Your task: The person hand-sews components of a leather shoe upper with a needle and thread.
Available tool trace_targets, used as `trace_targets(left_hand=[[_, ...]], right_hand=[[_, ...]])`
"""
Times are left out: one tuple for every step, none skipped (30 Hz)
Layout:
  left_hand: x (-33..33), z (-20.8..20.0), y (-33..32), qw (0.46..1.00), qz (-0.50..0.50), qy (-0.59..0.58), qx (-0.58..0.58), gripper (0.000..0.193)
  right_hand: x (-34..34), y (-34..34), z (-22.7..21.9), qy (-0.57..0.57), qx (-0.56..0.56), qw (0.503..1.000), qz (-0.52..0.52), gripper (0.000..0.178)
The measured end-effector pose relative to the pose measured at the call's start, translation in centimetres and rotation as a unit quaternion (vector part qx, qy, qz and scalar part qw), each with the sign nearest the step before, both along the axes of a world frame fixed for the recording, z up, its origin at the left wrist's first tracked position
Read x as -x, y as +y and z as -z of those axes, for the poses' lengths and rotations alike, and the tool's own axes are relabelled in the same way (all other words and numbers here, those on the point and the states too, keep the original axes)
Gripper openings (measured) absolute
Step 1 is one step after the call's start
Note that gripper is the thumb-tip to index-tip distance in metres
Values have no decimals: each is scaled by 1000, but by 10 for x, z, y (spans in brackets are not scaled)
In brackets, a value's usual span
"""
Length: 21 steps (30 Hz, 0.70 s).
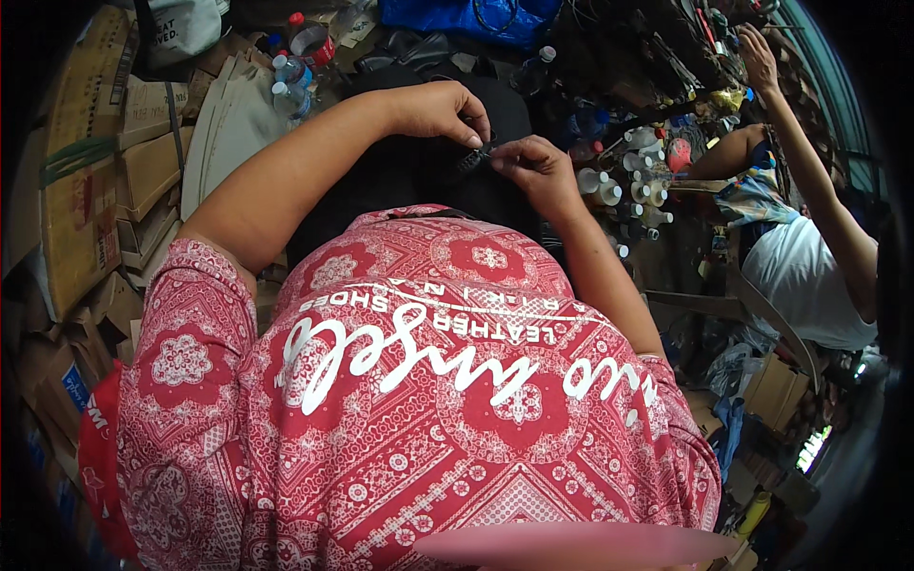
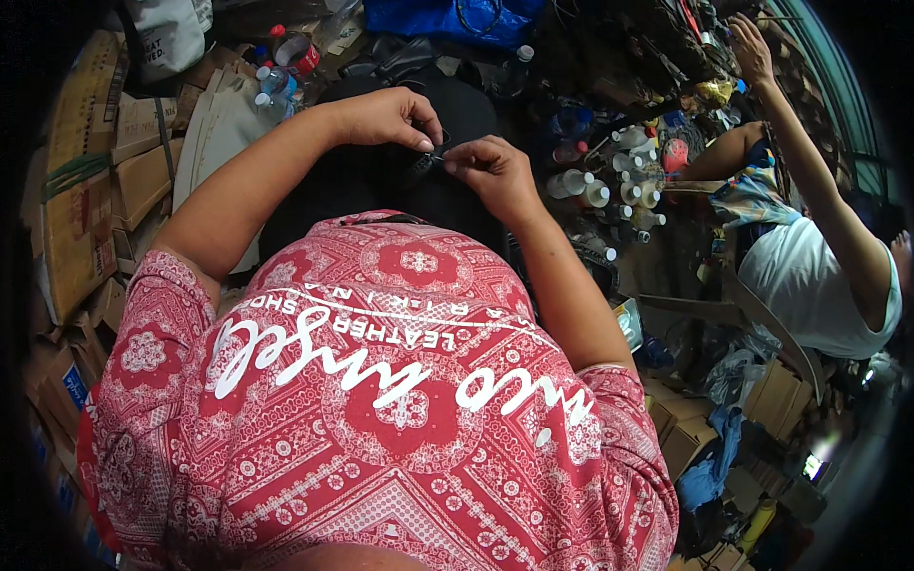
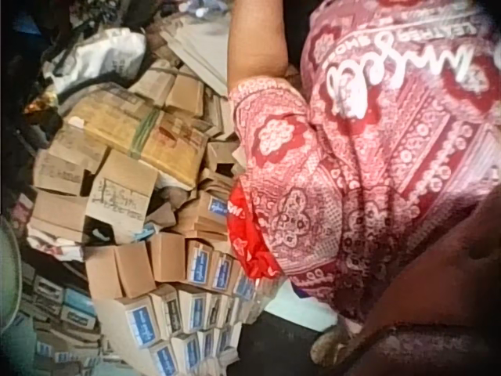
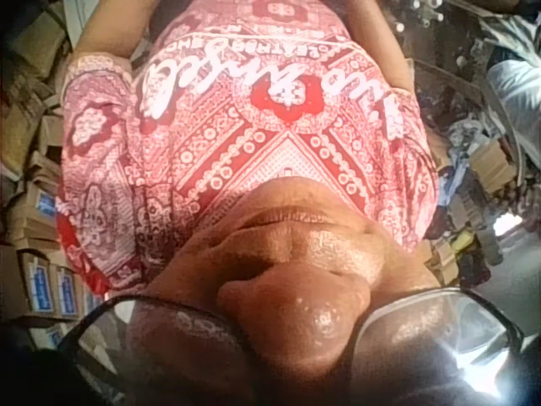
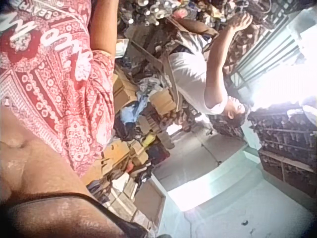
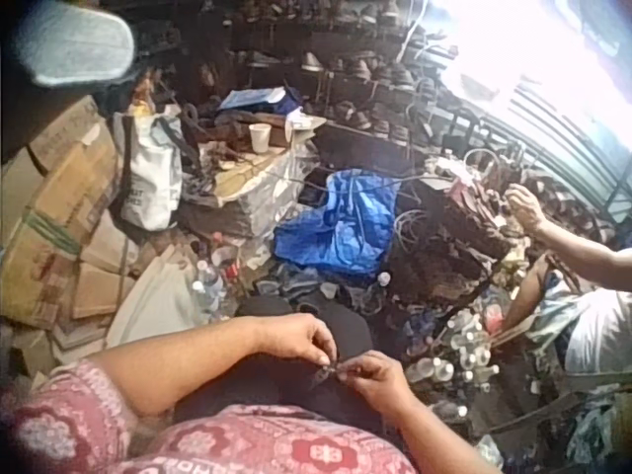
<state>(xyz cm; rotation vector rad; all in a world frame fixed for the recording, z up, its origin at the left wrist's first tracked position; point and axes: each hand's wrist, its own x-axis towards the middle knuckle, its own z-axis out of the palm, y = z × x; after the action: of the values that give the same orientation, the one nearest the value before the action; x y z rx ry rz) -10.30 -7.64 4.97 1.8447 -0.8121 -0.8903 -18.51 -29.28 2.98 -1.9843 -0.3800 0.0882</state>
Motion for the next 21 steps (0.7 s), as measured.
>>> trace_targets(left_hand=[[1,1,1,1000,-7,7,7,24],[1,2,3,1000,-8,7,9,24],[1,4,4,1000,-1,14,15,26],[1,5,5,1000,6,21,20,28],[0,7,6,1000,4,22,22,28],[-2,8,7,999,22,19,15,28],[-2,7,6,999,43,16,9,29],[-2,6,5,999,43,17,11,29],[-3,5,5,999,53,10,2,29],[-3,4,5,998,63,2,-7,29],[-2,2,5,998,63,4,-5,29],[-2,0,5,997,70,-6,-17,29],[-2,0,4,996,77,-16,-28,29],[-3,1,4,997,77,-14,-26,29],[-3,2,4,996,85,-13,-23,29],[-3,2,3,995,93,-11,-19,29],[-3,2,3,995,93,-9,-19,29],[-3,2,2,995,96,-9,-27,30],[-3,1,1,994,99,-10,-36,30],[-3,0,1,994,100,-8,-36,30],[-3,0,1,994,107,-6,-31,31]], right_hand=[[3,1,2,1,2,1000,-2,16],[7,2,5,-20,9,1000,16,16],[10,3,6,-40,16,998,34,17],[13,5,4,-35,26,998,39,17],[16,7,0,-33,27,998,38,17],[19,8,-4,-39,38,998,38,17],[21,9,-6,-44,50,997,39,18],[21,8,-5,-43,52,997,40,18],[22,5,-1,-80,95,992,35,20],[22,5,0,-116,138,983,30,21],[23,5,-1,-114,139,983,29,21],[24,5,-3,-118,153,981,23,22],[25,5,-6,-122,167,978,18,23],[25,6,-10,-121,169,978,17,23],[25,7,-13,-135,185,973,8,22],[25,8,-17,-150,200,968,-1,22],[24,8,-22,-148,201,968,-2,22],[23,9,-28,-143,240,960,-22,22],[22,10,-35,-137,279,950,-42,23],[19,12,-43,-135,278,950,-41,23],[15,14,-50,-123,328,934,-67,23]])
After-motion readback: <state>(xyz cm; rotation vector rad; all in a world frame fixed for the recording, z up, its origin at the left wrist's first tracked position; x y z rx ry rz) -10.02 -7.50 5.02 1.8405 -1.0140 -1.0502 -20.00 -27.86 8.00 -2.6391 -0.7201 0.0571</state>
